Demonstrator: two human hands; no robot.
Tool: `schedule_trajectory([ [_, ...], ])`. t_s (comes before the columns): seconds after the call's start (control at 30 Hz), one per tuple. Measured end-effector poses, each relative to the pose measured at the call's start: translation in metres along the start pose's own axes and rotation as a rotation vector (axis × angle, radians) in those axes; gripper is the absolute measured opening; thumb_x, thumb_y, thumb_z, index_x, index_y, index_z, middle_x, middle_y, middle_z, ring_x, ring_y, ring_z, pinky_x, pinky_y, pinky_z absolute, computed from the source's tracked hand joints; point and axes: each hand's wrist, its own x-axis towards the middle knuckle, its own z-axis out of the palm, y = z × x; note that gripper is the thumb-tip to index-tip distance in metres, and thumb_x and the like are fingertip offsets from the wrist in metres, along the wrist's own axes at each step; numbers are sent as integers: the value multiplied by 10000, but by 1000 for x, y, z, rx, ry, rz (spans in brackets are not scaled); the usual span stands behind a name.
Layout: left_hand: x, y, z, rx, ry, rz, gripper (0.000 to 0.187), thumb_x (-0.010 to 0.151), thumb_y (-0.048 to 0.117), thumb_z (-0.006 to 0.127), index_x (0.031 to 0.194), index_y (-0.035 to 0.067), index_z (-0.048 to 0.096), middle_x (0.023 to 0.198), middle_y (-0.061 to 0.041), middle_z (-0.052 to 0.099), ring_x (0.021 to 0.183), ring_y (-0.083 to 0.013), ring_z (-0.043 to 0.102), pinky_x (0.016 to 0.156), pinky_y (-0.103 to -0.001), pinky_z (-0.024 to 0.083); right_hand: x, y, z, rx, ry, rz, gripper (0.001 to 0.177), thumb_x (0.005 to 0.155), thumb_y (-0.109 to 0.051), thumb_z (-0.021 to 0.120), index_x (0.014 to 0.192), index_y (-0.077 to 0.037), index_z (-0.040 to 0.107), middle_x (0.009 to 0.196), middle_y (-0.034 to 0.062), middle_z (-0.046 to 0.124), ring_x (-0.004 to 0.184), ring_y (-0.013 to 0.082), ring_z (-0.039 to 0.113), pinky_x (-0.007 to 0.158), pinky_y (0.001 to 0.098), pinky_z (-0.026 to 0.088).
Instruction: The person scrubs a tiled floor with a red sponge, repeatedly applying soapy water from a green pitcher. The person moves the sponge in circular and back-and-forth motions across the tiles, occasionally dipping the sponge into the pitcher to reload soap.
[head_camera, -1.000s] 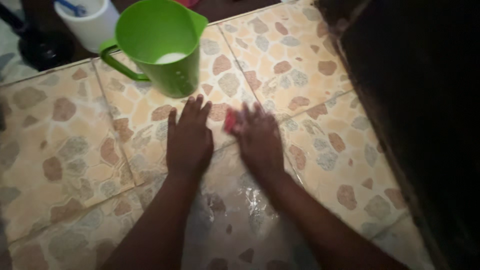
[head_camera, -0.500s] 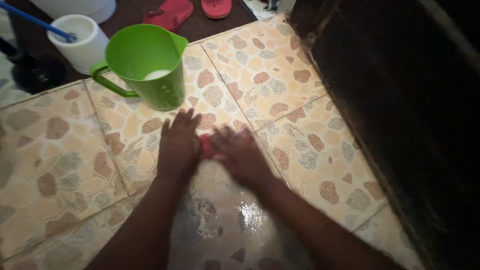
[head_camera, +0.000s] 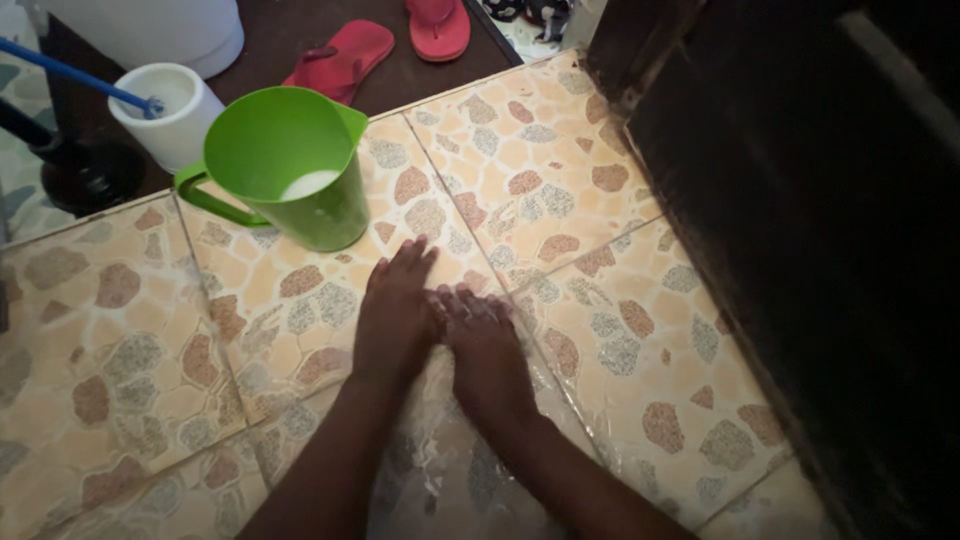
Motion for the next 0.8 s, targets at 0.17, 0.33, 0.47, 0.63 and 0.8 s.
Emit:
schedule_trajectory([
  [0.17, 10, 8, 1, 29, 11, -2, 600, 947, 285, 512, 1492, 39, 459, 1600, -145, 404, 1513, -281, 330, 1237, -495, 199, 32, 47, -53, 838, 43, 590, 312, 1054, -100, 402, 896, -2, 653, 1043, 187, 732, 1084, 321, 686, 1166, 485, 411],
  [0.33, 5, 18, 7, 123, 60, 62, 632, 966, 352, 503, 1517, 52, 430, 1629, -131, 368, 1521, -281, 291, 1237, -512, 148, 56, 69, -79, 771, 345, 709, 259, 1026, -80, 323, 838, -46, 498, 858, 172, 637, 906, 307, 671, 1037, 462, 527],
  [0.47, 22, 24, 13, 168, 52, 54, 625, 963, 338, 490, 1530, 86, 420, 1636, -111, 356, 1525, -271, 274, 1236, -531, 131, 30, 43, -42, 464, 69, 637, 261, 1018, -92, 440, 855, -35, 636, 873, 140, 657, 858, 284, 629, 861, 450, 530],
  [0.63, 31, 32, 24, 189, 122, 58, 612, 972, 324, 495, 1529, 83, 417, 1641, -100, 359, 1531, -280, 271, 1237, -551, 128, 21, 82, -65, 208, -125, 234, 117, 883, -67, 617, 803, -61, 702, 879, 112, 719, 870, 239, 691, 885, 393, 564],
  [0.8, 32, 37, 30, 121, 111, 64, 618, 979, 328, 511, 1535, 76, 415, 1637, -94, 362, 1537, -277, 268, 1242, -548, 141, 34, 121, -100, 66, 98, 444, 145, 967, -67, 616, 830, -20, 607, 912, 144, 654, 871, 290, 622, 880, 440, 548],
])
